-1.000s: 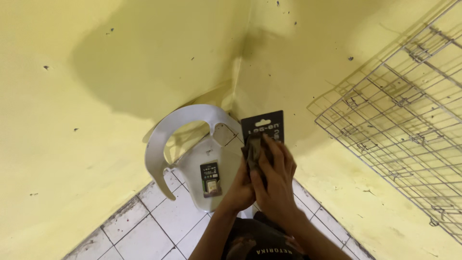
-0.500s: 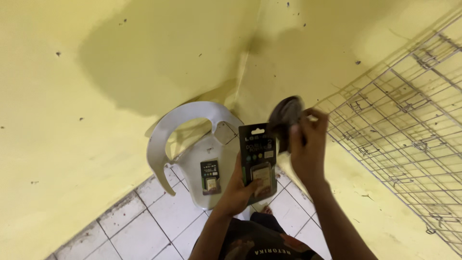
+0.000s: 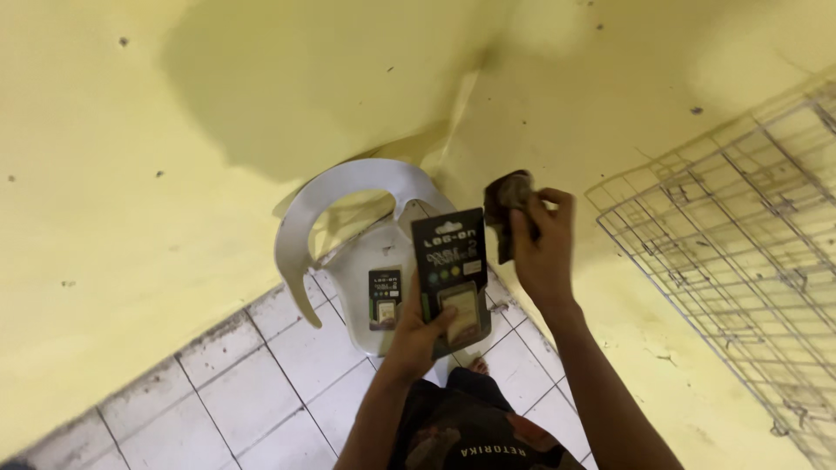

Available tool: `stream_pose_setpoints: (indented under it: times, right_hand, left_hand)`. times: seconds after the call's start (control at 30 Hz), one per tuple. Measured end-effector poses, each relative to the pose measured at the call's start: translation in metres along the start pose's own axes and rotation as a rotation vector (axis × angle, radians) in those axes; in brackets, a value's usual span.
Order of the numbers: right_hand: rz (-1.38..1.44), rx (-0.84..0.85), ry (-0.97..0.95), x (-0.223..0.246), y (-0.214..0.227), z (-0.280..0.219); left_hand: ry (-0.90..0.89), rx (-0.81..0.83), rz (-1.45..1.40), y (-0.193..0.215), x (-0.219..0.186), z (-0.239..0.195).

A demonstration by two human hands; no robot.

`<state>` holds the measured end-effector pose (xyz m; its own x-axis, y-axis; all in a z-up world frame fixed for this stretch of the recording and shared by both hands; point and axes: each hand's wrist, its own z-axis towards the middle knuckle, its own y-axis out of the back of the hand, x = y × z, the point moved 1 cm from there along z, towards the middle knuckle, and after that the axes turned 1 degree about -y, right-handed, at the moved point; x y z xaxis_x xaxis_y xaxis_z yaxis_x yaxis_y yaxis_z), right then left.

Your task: The person picks up small packaged items from a white plastic chair, wipes them with a cloth, and hangs them on a wall-mounted wire grid display. The person repeats this process for several items, moving between the chair and the display.

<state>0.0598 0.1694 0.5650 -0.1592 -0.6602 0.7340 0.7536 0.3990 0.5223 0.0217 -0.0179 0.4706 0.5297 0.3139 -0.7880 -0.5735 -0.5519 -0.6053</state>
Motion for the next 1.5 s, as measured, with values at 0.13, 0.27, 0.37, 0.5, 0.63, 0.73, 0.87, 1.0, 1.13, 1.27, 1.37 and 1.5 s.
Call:
stream_pose_setpoints:
  times: [0.13, 0.27, 0.37, 0.5, 0.63, 0.73, 0.87, 1.0, 1.13, 1.27, 1.37, 1.5]
  right_hand:
    - [-0.084, 0.165, 0.185, 0.017, -0.025, -0.052]
    - [-0.193, 0.298, 0.328, 0.04, -0.059, -0.113]
    - [-0.183, 0.479, 0.247, 0.02, -0.075, -0.129]
    - [-0.186, 0.503, 0.023, -0.057, -0.129, -0.133]
    - [-0.038, 0.427, -0.262, -0.177, -0.206, -0.141]
    - [-0.028, 0.44, -0.377, -0.256, -0.257, -0.171]
    - [-0.151, 0.503, -0.434, -0.312, -0.302, -0.211]
    - [-0.054, 0.458, -0.298, -0.321, -0.306, -0.222]
    - [-0.087, 0.421, -0.269, -0.294, -0.271, -0.21]
    - [0.369, 0.43, -0.696, -0.242, -0.195, -0.172]
    - [0.625, 0.441, -1.016, -0.199, -0.112, -0.146]
    - [0.468, 0.323, -0.811, -0.151, -0.01, -0.12]
  left_hand:
    - [0.21, -0.25, -0.344, 0.018, 0.022, 0.011]
    - [-0.084, -0.104, -0.695, 0.043, 0.03, 0.014]
    - [-0.054, -0.316, -0.662, 0.067, 0.038, 0.012]
    - [0.012, -0.502, -0.539, 0.1, 0.043, 0.013]
    - [0.197, -0.79, -0.334, 0.143, 0.053, 0.012]
    - [0.2, -0.844, -0.134, 0.184, 0.071, -0.005]
    - [0.26, -0.847, -0.017, 0.213, 0.092, -0.032]
    - [0.248, -0.783, -0.048, 0.208, 0.102, -0.03]
    - [0.371, -0.763, -0.025, 0.181, 0.103, -0.016]
    - [0.442, -0.573, 0.139, 0.141, 0.099, 0.013]
    - [0.5, -0.409, 0.28, 0.098, 0.099, 0.034]
    - [0.416, -0.12, 0.193, 0.025, 0.108, 0.07]
